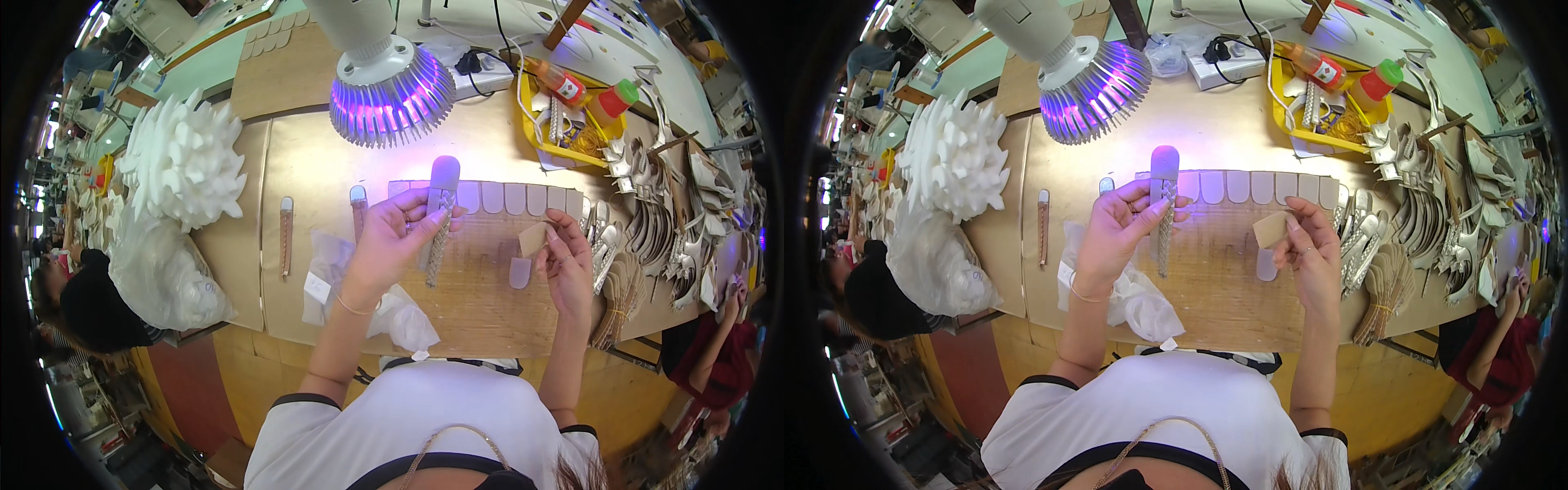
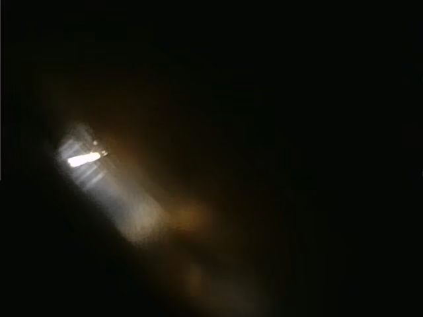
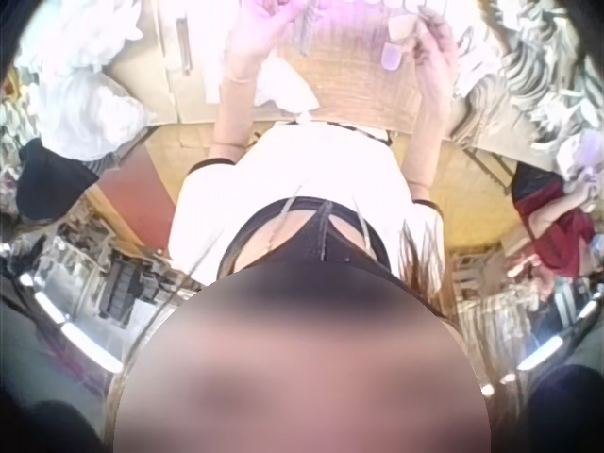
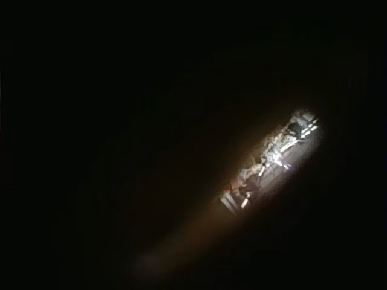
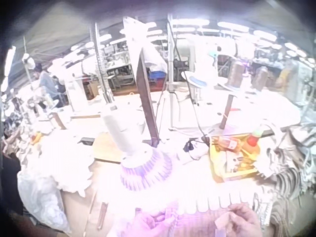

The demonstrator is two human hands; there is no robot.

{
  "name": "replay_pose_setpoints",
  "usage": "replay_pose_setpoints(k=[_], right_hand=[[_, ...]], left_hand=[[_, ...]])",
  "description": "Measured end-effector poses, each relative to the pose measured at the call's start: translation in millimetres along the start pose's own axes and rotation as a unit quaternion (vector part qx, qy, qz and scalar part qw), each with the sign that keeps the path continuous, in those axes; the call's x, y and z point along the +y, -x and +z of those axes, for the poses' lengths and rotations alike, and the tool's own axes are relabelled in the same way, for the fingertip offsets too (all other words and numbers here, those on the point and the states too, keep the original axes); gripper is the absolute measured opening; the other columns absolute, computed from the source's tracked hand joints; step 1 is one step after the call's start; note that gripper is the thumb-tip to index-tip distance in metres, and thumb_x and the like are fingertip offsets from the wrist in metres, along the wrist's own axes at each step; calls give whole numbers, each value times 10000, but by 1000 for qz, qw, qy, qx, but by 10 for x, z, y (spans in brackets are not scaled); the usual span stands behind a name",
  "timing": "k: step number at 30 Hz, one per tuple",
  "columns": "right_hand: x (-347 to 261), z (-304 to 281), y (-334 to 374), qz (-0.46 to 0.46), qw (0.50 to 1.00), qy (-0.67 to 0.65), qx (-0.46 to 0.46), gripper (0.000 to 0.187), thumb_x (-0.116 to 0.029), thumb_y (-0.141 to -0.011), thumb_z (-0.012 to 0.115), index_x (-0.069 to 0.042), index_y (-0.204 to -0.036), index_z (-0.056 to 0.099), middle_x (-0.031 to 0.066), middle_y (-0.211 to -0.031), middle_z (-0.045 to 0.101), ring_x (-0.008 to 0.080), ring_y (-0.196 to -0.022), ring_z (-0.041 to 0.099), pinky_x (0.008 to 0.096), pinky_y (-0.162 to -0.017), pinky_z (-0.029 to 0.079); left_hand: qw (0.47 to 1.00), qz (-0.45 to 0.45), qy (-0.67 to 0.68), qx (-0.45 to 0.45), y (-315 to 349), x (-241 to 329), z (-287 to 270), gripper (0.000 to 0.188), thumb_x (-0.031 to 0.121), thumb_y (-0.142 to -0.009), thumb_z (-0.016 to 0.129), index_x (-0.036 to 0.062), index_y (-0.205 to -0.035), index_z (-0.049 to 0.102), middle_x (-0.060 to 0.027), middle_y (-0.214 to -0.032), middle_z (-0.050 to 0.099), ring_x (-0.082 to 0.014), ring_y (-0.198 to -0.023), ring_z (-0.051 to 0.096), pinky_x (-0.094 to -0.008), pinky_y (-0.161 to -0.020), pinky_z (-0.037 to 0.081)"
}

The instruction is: The person applies glue to small white plastic pieces and attaches them to a cardboard board under a UV lamp. They then attach a braided cord to the pieces and continue assembling similar components one by one.

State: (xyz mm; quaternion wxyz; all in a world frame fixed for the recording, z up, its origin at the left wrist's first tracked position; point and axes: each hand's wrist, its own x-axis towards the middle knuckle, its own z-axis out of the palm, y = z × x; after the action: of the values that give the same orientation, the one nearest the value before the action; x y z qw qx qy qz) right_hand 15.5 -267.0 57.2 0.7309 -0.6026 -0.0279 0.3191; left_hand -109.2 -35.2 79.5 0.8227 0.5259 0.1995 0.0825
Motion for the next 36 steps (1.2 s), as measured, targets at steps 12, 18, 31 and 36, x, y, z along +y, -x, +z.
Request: replay_pose_setpoints(k=[12, 18, 31, 36], right_hand=[[-196, 491, -449, -79, 988, 67, -116, 316, -151, -952, 614, 11, -1219, 566, 52, -890, 626, 108, -727, 606, 250, -640, 531], [-199, 610, -759, -97, 955, 32, -279, 521, -408, -953, 590, -59, -1307, 434, 9, -841, 566, 85, -728, 521, 228, -603, 404], [-12, 1013, -1012, -134, 932, 64, -331, 586, -583, -970, 436, -67, -1246, 460, 12, -900, 590, 94, -787, 519, 235, -747, 441], [112, 1065, -814, -139, 963, 171, -157, 323, -288, -947, 615, -36, -1146, 572, 12, -1008, 617, 112, -881, 560, 279, -830, 458]], left_hand=[[1000, -21, -15, 14, -119, -114, -180, 273, 109, -967, 568, -57, -1184, 556, -172, -1162, 654, -179, -918, 666, -300, -791, 556], [987, -73, 132, -56, -117, -70, -384, 295, 167, -970, 560, -45, -1175, 581, -178, -1330, 552, -147, -923, 635, -260, -664, 571], [995, -77, 9, -65, -210, -149, -245, 232, 174, -935, 653, -15, -1067, 681, -22, -903, 677, -72, -702, 617, -234, -615, 534], [978, 112, 4, 176, -215, -260, -115, 198, 112, -936, 648, -37, -1064, 678, -39, -931, 685, -75, -780, 612, -227, -690, 507]])
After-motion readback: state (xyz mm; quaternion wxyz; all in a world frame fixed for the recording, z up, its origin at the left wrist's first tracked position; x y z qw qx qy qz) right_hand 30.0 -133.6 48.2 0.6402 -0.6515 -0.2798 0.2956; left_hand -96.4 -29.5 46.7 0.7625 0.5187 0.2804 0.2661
